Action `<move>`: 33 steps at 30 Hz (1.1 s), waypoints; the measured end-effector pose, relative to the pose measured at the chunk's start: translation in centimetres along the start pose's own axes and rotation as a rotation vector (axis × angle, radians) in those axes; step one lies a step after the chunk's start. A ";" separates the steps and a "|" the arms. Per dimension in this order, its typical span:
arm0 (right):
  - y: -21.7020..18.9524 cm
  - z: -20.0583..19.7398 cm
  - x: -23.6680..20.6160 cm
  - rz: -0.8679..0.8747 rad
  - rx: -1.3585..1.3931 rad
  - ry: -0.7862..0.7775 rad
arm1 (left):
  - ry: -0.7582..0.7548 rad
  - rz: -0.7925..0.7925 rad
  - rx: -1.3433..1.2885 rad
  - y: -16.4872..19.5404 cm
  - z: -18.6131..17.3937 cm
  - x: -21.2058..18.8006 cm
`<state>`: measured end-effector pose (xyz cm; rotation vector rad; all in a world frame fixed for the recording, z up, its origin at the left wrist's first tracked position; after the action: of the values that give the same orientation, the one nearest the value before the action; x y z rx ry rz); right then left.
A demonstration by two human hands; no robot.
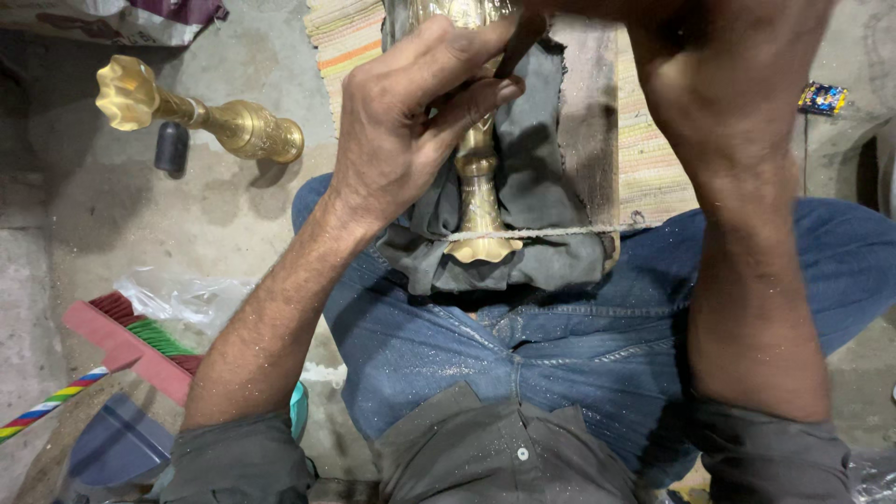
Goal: The person sits cross-legged on the floor with a brass lamp clamped in a cloth-lined form on their lap. They hold a chisel against the lamp's surface and strike it with a wooden mallet to chase a decorative pattern, repositioning the chisel and rotating the lamp to work new areas.
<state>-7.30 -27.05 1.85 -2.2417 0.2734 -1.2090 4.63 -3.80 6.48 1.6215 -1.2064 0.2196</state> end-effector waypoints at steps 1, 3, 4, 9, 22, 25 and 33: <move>-0.2 -0.1 -0.1 -0.024 0.002 0.024 | -0.007 -0.025 0.012 0.0 -0.1 -0.1; -0.6 -0.3 -0.3 -0.034 0.004 0.041 | -0.008 -0.028 0.010 0.1 -0.1 0.0; -0.6 -0.3 -0.3 -0.024 0.005 0.041 | -0.002 0.002 -0.002 0.3 -0.1 0.2; -1.6 -0.6 -0.4 -0.004 -0.001 0.035 | -0.008 -0.020 0.025 0.6 -0.3 0.2; -2.2 -0.8 0.1 -0.152 -0.082 0.039 | -0.022 -0.045 0.028 0.5 -0.4 0.2; -2.4 -0.9 -0.2 -0.311 -0.273 0.060 | -0.006 -0.013 -0.014 0.6 -0.3 0.3; -2.9 -0.5 0.5 -0.350 -0.346 0.072 | -0.010 -0.016 -0.006 0.5 -0.2 0.3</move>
<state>-7.70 -25.08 4.09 -2.6271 0.1261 -1.5217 4.45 -3.80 7.11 1.6276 -1.2002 0.1980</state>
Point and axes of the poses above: each hand's wrist, its own x-axis towards the middle knuckle, its own z-axis out of the palm, y = z × x, the point moved 6 cm from there along x, towards the middle knuckle, and after that the axes turned 15 degrees about y, right-handed, at the moved point
